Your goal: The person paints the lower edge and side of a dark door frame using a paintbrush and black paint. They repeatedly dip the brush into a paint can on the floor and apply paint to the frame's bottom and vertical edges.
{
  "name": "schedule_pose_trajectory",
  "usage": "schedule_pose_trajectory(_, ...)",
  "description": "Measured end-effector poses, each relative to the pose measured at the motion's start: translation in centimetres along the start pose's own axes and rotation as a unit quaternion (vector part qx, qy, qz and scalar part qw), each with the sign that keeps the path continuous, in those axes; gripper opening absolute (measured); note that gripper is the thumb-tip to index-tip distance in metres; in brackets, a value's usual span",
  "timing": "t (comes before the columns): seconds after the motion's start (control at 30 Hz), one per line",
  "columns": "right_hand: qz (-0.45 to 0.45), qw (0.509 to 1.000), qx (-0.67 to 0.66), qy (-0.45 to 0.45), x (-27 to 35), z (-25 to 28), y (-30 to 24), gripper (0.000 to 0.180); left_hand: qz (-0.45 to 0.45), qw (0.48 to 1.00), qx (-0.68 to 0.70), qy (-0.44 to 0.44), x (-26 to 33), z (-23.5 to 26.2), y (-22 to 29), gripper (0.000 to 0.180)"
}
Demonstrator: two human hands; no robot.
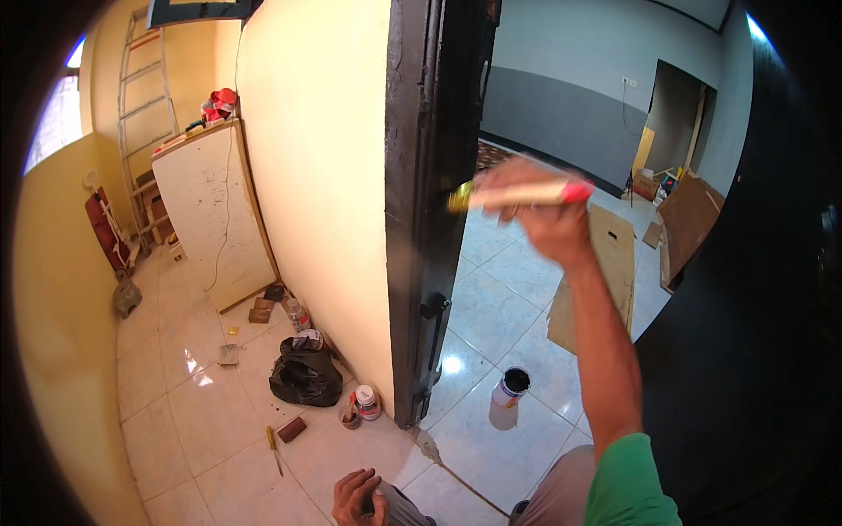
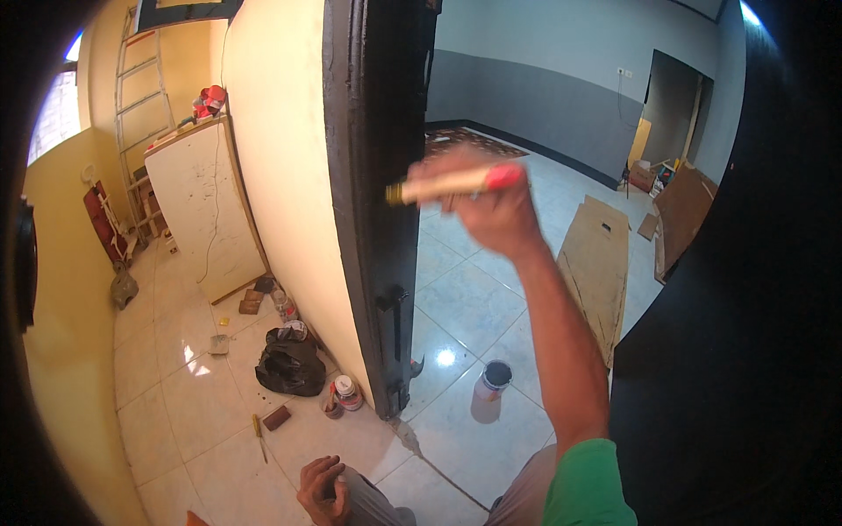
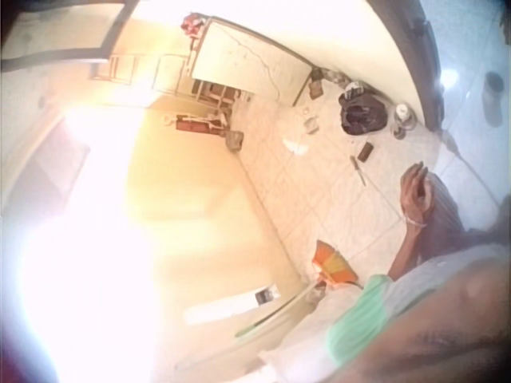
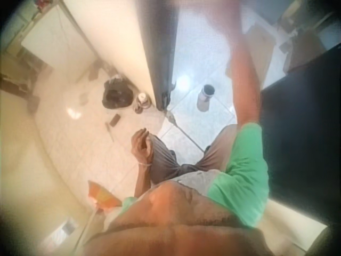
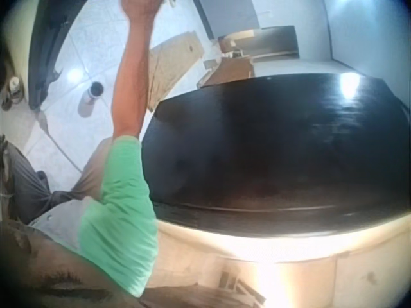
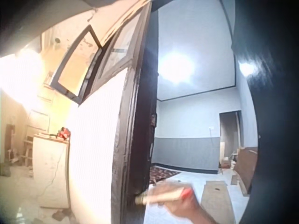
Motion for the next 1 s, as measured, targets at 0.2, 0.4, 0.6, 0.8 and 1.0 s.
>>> schedule_pose_trajectory(0.2, 0.114, 0.97, 0.021, 0.213, -3.0, 0.1, -2.7, 0.022, 0.009, 1.0, -0.004, 0.005, -0.2, -0.6, -0.1, 0.022)
schedule_pose_trajectory(0.4, 0.094, 0.989, 0.113, 0.028, 13.4, -3.1, -1.4, 0.027, 0.015, 1.0, -0.007, 0.013, -0.3, -0.3, -0.3, 0.021)
schedule_pose_trajectory(0.6, 0.145, 0.972, 0.18, -0.048, 5.7, -3.7, -2.0, 0.026, 0.01, 1.0, 0.011, -0.007, -0.4, -0.5, 0.0, 0.022)
schedule_pose_trajectory(0.8, 0.423, 0.845, 0.275, 0.176, -3.8, -4.0, -8.2, 0.035, 0.012, 1.0, 0.012, 0.011, -0.1, -0.2, 0.3, 0.024)
schedule_pose_trajectory(1.0, 0.368, 0.853, 0.364, -0.07, 8.8, -5.8, -3.6, 0.03, 0.008, 0.999, 0.025, 0.021, -0.3, 0.5, 0.6, 0.023)
Point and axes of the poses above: each hand's wrist, its own x-axis away from the middle knuckle, its own z-axis out of the back of the hand, y = z × x, the point moved 2 cm from there along -x, towards the middle knuckle, and after that the axes turned 14 degrees about y, right-handed, at the moved point
